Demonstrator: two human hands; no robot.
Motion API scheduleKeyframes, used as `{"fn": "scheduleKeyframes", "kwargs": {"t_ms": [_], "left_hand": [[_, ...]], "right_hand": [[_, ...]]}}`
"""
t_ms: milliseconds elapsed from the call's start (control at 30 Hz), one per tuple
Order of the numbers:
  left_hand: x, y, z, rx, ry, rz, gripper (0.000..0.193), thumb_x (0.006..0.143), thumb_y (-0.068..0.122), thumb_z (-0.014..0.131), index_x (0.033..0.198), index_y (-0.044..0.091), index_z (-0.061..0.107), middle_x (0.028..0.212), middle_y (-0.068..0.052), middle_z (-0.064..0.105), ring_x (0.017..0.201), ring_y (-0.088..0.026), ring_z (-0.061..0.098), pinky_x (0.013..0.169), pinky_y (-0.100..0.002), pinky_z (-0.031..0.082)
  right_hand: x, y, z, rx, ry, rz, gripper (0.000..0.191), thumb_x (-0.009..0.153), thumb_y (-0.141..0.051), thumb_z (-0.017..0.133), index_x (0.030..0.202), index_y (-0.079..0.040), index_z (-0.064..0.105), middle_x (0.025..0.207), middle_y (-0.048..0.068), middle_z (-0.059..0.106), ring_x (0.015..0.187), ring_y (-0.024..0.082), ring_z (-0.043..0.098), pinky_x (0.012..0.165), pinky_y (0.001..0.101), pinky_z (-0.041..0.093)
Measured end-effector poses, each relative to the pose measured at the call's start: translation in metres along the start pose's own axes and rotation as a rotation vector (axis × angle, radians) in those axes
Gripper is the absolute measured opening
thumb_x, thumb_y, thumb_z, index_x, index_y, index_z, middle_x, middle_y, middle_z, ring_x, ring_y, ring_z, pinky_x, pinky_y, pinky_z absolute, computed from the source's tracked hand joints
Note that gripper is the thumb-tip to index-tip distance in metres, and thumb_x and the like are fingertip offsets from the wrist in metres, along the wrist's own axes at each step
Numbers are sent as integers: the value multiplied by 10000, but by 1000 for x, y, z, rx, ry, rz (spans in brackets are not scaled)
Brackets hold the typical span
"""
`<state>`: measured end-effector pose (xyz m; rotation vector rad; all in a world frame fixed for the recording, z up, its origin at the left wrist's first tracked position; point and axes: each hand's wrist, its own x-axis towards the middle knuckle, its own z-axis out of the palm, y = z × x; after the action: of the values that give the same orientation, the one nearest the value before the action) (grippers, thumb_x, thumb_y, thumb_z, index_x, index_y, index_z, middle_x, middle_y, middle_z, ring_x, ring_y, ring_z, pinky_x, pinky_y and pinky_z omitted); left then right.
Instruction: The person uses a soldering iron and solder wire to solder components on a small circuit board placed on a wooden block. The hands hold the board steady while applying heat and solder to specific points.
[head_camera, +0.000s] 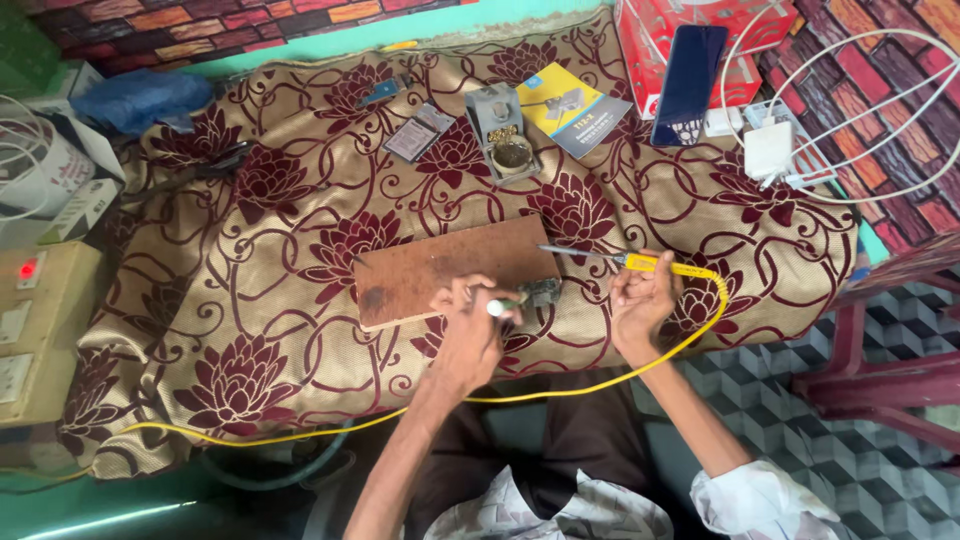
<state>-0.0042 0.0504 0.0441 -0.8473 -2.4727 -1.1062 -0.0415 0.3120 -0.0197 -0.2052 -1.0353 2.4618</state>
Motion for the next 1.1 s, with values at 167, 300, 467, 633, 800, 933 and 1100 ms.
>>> {"fn": "scheduleKeyframes", "kwargs": {"t_ms": [167, 300, 467, 633, 800, 933, 1100], "left_hand": [[-1, -6, 4, 175, -78, -38, 544, 681, 42, 564, 1218, 121, 600, 1031, 36, 723, 1152, -282, 436, 933, -491, 230], [-10, -13, 0, 524, -10, -133, 556, 688, 157, 653, 1241, 200, 628, 1107, -56, 708, 1132, -344, 450, 893, -530, 238], [-24, -13, -21, 137, 225, 4, 455, 834, 62, 609, 1279, 122, 532, 1123, 45, 690, 1233, -308, 479, 1064, -534, 284], [-38, -1, 6, 242, -70, -60, 507, 724, -6, 566, 1177, 197, 665, 1098, 35, 745, 1195, -333, 479, 951, -533, 290], [-44, -9, 39, 408, -292, 35, 444, 762, 60, 609, 1189, 180, 637, 1208, 30, 697, 1157, -293, 500, 856, -564, 299], [-43, -15, 46, 548, -300, 86, 463, 751, 127, 650, 1211, 159, 608, 1248, -56, 655, 1094, -325, 483, 745, -586, 304], [-23, -21, 27, 513, -82, 61, 452, 717, 69, 621, 1156, 175, 614, 1194, -12, 691, 1092, -324, 482, 770, -573, 279]], "right_hand": [[2, 2, 1, 2, -9, 0, 438, 1068, -462, 568, 1066, -24, 561, 644, 82, 552, 475, 156, 487, 477, 279, 411], [4, 8, -1, 23, 20, -36, 397, 1067, -416, 593, 1070, -21, 547, 723, 66, 558, 528, 162, 513, 476, 285, 398], [3, 5, -3, 6, 44, 34, 432, 1037, -459, 566, 1069, -29, 563, 640, 71, 542, 475, 147, 494, 442, 254, 378], [1, 1, 1, 65, 51, 27, 431, 1062, -439, 576, 1085, -9, 551, 662, 74, 536, 492, 154, 477, 474, 278, 399], [2, 3, 1, 17, 14, 8, 424, 1063, -439, 575, 1096, -17, 558, 640, 72, 529, 469, 151, 462, 466, 274, 386], [2, 4, 0, 2, 8, -8, 420, 1064, -440, 574, 1084, -21, 556, 644, 78, 551, 467, 152, 463, 462, 271, 379], [1, 1, 1, 0, 10, -7, 439, 1069, -452, 571, 1081, -13, 563, 645, 72, 549, 462, 148, 452, 461, 273, 376]]}}
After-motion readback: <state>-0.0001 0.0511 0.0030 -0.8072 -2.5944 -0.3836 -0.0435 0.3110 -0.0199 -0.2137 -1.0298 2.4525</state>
